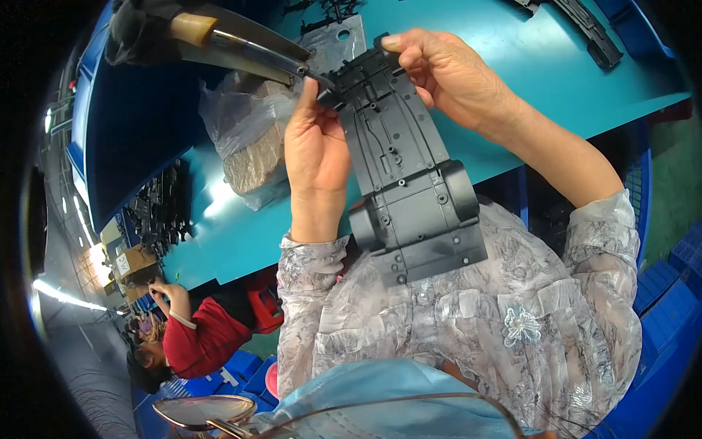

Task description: The person assembles plastic components onto a toy car chassis at a factory workbench. This is done using an electric screwdriver.

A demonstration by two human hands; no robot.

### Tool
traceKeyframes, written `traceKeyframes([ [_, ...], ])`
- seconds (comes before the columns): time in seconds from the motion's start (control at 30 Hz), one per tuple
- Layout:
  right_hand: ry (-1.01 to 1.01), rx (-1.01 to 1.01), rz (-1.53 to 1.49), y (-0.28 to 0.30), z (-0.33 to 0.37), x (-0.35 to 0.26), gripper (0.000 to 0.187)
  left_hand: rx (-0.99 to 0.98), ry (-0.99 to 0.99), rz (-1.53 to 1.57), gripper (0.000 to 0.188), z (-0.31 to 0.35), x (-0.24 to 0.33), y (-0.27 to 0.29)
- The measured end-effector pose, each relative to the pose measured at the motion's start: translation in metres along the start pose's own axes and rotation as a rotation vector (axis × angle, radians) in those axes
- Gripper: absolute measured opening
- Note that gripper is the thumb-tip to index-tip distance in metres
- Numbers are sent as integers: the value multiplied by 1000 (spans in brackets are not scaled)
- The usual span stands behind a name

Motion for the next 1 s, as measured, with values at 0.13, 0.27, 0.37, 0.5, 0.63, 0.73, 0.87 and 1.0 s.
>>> traceKeyframes([
  [0.13,-47,46,-10,2,6,8,21,27,-16,-40,22,7,-2,5],
  [0.27,-66,-59,-14,-3,8,14,22,85,-33,-57,22,12,-1,12],
  [0.37,-93,-51,9,-3,11,18,23,96,-48,-123,22,17,1,10],
  [0.5,-117,-47,21,-4,17,22,24,116,-49,-208,22,23,6,17],
  [0.63,-195,-189,-19,-24,26,38,27,217,-120,-298,23,55,29,28],
  [0.73,-195,-96,177,-19,31,40,31,321,-311,-298,20,85,71,51],
  [0.87,-252,3,65,3,28,45,27,556,-576,-249,15,135,145,96],
  [1.0,-223,36,60,2,25,44,23,545,-820,-189,22,173,236,161],
])
Point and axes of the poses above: each hand's wrist, its own z-axis away from the middle knuckle, its own y-axis out of the back of the hand, x = y × z, the point moved 7 cm from there along -z, towards the middle knuckle, and after that the axes turned 5 degrees about -y, right-handed, at the moved point
